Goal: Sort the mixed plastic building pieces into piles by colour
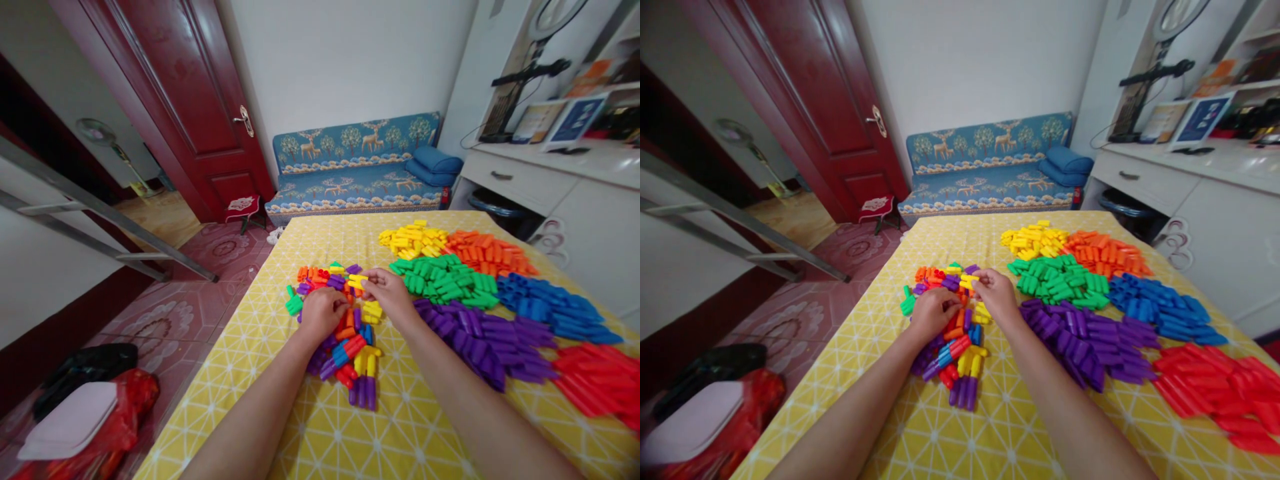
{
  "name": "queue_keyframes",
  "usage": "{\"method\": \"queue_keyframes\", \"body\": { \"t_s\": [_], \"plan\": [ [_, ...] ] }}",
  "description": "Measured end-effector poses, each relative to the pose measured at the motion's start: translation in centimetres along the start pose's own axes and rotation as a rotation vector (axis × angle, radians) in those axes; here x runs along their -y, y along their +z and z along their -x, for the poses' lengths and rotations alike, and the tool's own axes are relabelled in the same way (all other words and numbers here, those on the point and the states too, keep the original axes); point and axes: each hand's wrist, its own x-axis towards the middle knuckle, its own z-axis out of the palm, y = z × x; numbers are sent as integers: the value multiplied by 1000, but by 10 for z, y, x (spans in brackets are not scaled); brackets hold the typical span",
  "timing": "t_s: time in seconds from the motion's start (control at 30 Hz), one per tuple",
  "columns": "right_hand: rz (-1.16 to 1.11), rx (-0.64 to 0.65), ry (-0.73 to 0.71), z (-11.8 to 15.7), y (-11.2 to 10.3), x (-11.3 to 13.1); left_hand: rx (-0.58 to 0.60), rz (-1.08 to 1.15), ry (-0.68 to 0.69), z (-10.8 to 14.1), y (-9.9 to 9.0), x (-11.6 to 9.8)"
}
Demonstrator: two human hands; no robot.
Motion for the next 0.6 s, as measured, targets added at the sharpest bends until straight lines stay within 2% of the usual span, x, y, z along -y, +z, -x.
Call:
{"method": "queue_keyframes", "body": {
  "t_s": [0.1,0.27,0.33,0.4,0.43,0.5,0.6],
  "plan": [
    [196,-25,-67,-31,-14,-1,-15,9,7,0,1,2],
    [343,-251,-76,-91,-47,0,6,5,-6,-1,-1,1],
    [371,-386,-127,-100,-56,1,8,9,-7,-2,-2,1],
    [408,-470,-205,-97,-57,2,4,14,-5,-2,-1,1],
    [424,-461,-238,-92,-56,2,1,15,-4,-2,0,2],
    [478,-349,-276,-77,-49,1,-4,15,-2,-2,1,3],
    [693,-35,-299,-47,-37,-1,-8,15,-3,-2,1,3]
  ]
}}
